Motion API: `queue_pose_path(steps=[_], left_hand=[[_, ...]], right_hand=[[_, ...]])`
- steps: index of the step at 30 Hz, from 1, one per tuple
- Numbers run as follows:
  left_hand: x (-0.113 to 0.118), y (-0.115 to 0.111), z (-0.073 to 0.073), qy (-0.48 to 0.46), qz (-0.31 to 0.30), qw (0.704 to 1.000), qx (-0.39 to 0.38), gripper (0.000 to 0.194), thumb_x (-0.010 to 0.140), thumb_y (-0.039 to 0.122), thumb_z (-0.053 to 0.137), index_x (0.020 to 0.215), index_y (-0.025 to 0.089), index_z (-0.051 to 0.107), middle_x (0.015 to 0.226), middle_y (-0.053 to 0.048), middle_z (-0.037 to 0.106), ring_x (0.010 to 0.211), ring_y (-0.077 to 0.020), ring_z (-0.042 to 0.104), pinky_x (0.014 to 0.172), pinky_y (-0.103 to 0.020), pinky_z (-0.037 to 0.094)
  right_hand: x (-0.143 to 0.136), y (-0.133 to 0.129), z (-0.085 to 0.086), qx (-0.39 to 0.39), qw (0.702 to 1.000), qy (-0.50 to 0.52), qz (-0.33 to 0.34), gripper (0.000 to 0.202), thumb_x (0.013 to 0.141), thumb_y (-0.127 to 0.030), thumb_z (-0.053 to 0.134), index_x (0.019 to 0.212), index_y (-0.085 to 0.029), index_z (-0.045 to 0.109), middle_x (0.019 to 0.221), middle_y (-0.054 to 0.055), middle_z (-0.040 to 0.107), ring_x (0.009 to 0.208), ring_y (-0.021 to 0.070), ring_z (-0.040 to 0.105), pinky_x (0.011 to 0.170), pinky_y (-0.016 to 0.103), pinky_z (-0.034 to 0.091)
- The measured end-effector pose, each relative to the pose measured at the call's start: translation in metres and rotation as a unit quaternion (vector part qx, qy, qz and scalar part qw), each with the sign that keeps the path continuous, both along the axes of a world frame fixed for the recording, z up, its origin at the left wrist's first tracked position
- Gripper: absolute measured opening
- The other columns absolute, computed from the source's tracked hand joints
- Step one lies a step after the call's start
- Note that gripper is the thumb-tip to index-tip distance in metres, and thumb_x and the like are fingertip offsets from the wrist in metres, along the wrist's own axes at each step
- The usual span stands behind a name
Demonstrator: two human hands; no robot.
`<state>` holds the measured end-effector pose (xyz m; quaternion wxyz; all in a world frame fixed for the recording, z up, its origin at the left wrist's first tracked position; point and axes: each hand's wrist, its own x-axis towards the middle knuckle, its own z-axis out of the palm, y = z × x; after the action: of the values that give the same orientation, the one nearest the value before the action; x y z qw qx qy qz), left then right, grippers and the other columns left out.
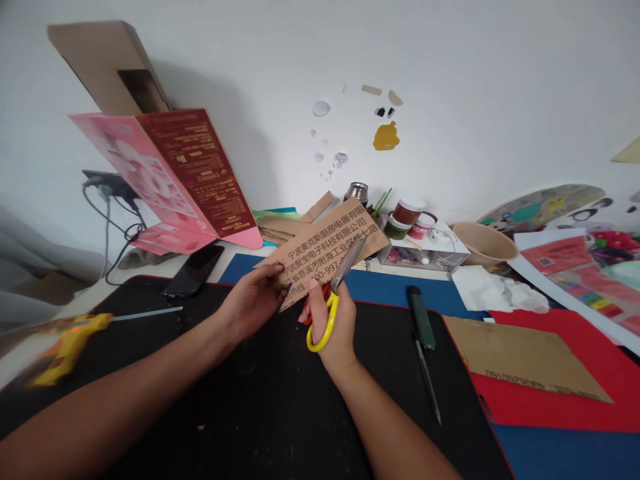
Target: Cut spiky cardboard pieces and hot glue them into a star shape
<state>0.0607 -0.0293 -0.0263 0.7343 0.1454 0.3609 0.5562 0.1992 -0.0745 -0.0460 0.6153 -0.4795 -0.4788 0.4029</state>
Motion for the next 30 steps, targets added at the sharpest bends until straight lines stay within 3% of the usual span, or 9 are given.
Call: queue_pose_path(steps=[9, 17, 23, 30], left_hand=[[0.0, -0.003, 0.007, -0.01, 0.001, 1.0, 0.008, 0.023, 0.069, 0.007, 0.074, 0.09, 0.015, 0.07, 0.085, -0.003, 0.075, 0.062, -0.0126, 0.063, 0.053, -0.023, 0.047], [0.001, -0.007, 0.01, -0.05, -0.029, 0.998, 0.012, 0.021, 0.077, 0.008, 0.07, 0.098, 0.01, 0.074, 0.095, -0.01, 0.079, 0.076, -0.0173, 0.069, 0.062, -0.026, 0.052], [0.004, -0.011, 0.015, -0.067, -0.021, 0.998, 0.003, 0.03, 0.08, 0.007, 0.064, 0.109, 0.009, 0.075, 0.104, -0.013, 0.08, 0.084, -0.021, 0.074, 0.064, -0.027, 0.055], [0.003, -0.009, 0.015, -0.055, -0.014, 0.998, -0.025, 0.009, 0.083, 0.01, 0.068, 0.091, 0.013, 0.07, 0.09, -0.009, 0.078, 0.069, -0.0164, 0.07, 0.061, -0.025, 0.055]], right_hand=[[0.0, 0.006, -0.006, 0.0, 0.997, 0.069, 0.026, 0.042, 0.098, -0.059, 0.071, 0.083, -0.024, 0.052, 0.048, -0.008, 0.054, 0.038, 0.014, 0.057, 0.042, 0.024, 0.047], [0.002, 0.008, -0.007, 0.012, 0.994, 0.106, 0.038, 0.046, 0.098, -0.055, 0.074, 0.075, -0.022, 0.053, 0.05, -0.007, 0.053, 0.038, 0.0127, 0.057, 0.041, 0.024, 0.047], [0.001, 0.008, -0.005, 0.004, 0.99, 0.134, 0.044, 0.049, 0.093, -0.058, 0.078, 0.072, -0.022, 0.052, 0.049, -0.008, 0.052, 0.035, 0.0122, 0.054, 0.037, 0.024, 0.046], [0.003, 0.011, -0.002, 0.005, 0.987, 0.159, 0.028, 0.05, 0.092, -0.055, 0.079, 0.068, -0.022, 0.051, 0.047, -0.008, 0.05, 0.034, 0.0126, 0.054, 0.036, 0.024, 0.045]])
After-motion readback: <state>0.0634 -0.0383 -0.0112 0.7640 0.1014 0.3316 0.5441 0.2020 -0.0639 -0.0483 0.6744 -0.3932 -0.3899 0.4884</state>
